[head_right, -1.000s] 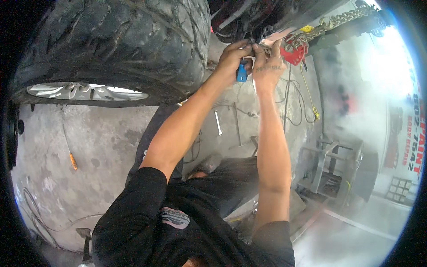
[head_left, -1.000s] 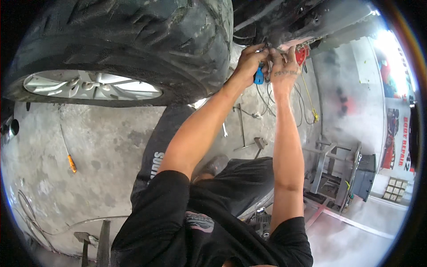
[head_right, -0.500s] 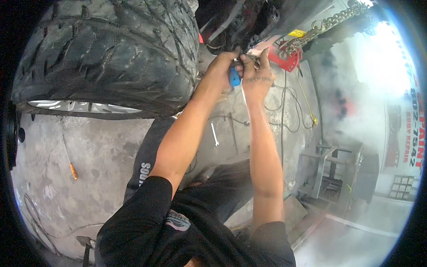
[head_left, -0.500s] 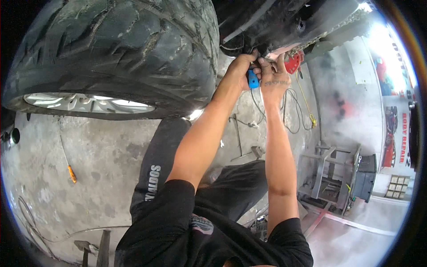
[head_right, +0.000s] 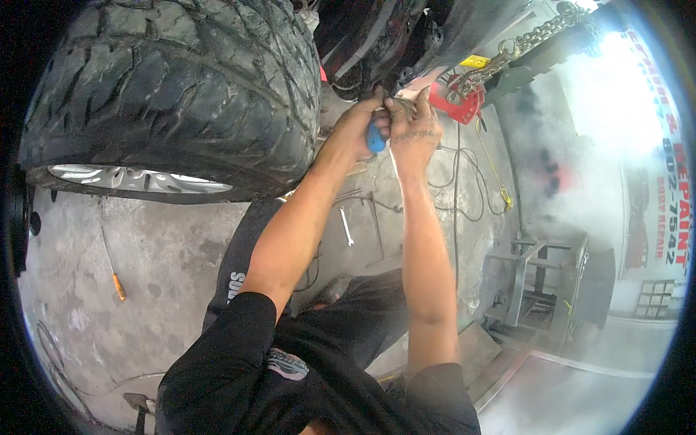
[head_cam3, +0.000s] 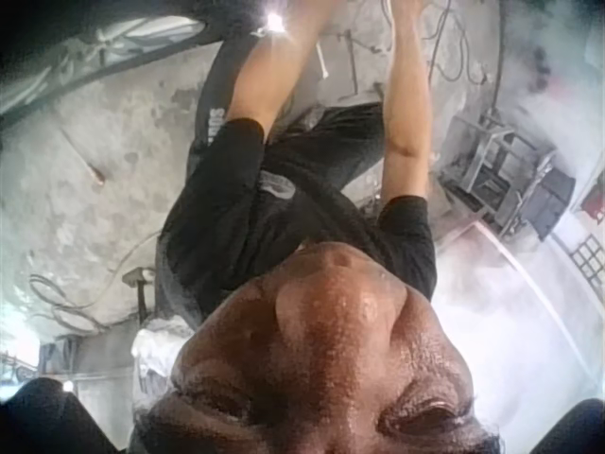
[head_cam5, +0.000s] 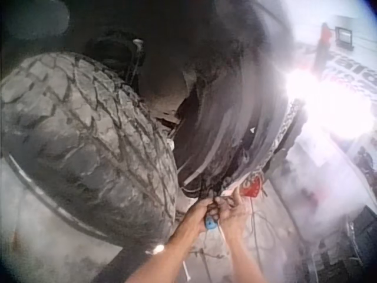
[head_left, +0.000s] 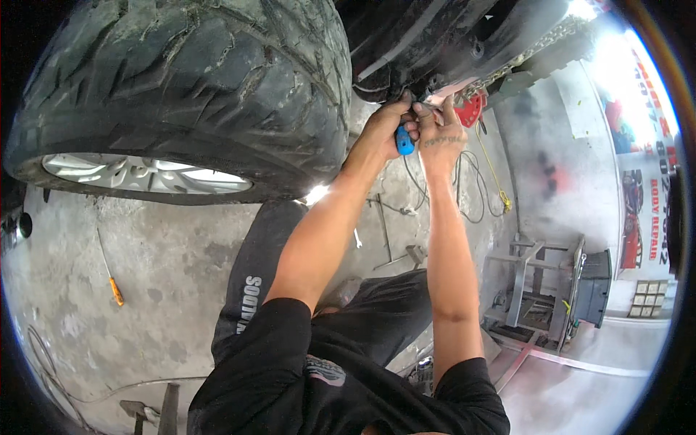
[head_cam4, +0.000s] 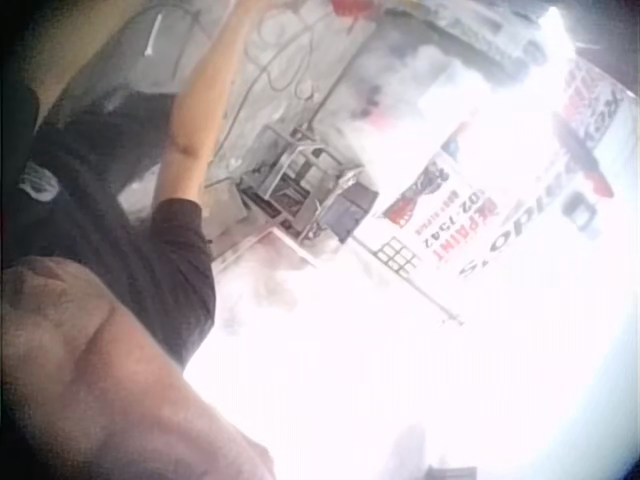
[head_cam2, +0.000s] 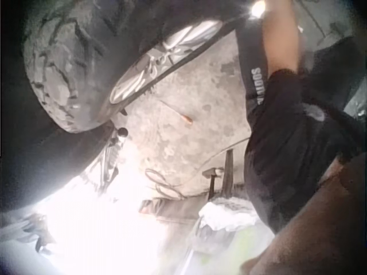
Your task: The person works on the inner fender and bumper area of a vehicle, first using a wrench and then an electric drill to secure the components.
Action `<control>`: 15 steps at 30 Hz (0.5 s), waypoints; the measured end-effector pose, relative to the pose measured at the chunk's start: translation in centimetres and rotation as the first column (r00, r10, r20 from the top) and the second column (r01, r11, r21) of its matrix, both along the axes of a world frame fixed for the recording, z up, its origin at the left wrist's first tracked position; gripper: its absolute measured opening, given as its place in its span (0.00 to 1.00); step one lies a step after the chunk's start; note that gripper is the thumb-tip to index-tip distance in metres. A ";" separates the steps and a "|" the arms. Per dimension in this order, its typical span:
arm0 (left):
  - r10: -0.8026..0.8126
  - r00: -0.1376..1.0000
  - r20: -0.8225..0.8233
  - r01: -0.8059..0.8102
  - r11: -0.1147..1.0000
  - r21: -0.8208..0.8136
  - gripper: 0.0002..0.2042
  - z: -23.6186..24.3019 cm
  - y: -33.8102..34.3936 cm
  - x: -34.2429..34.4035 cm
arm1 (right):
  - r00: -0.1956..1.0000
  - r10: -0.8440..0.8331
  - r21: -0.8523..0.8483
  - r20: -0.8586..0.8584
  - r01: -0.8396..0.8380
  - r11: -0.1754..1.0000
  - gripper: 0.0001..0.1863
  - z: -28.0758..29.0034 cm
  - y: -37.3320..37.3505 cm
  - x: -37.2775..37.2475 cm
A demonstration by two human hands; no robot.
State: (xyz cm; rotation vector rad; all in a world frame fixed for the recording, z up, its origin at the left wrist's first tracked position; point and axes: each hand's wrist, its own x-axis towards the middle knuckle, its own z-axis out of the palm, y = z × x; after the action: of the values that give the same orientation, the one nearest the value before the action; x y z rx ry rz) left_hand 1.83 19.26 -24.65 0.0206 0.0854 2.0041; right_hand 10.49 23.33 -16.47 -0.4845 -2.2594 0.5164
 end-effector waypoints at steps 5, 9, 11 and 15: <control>0.009 1.000 0.008 -0.007 0.984 -0.177 0.14 1.9 -0.7 0.0 | 0.998 0.033 -0.044 0.055 -0.030 0.999 0.35 0.0 1.0 0.4; 0.077 0.995 -0.070 -0.094 0.957 -0.276 0.14 2.3 -1.6 0.6 | 0.999 0.035 0.109 -0.012 -0.034 0.993 0.34 -1.0 0.7 -0.1; 0.156 0.953 -0.259 -0.230 0.930 -0.288 0.15 2.8 -1.8 1.0 | 0.997 -0.033 0.278 -0.073 0.052 0.959 0.33 -2.1 1.3 -0.3; 0.348 0.861 -0.371 -0.471 0.820 -0.324 0.15 1.8 -2.9 1.8 | 0.991 -0.052 0.303 -0.120 0.086 0.949 0.35 -3.0 1.0 -0.7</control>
State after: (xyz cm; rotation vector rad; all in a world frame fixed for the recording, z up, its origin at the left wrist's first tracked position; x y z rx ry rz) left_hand 3.68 16.39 -22.84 0.0391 0.7619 2.3703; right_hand 9.74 24.33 -19.49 -0.3644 -2.1566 0.1450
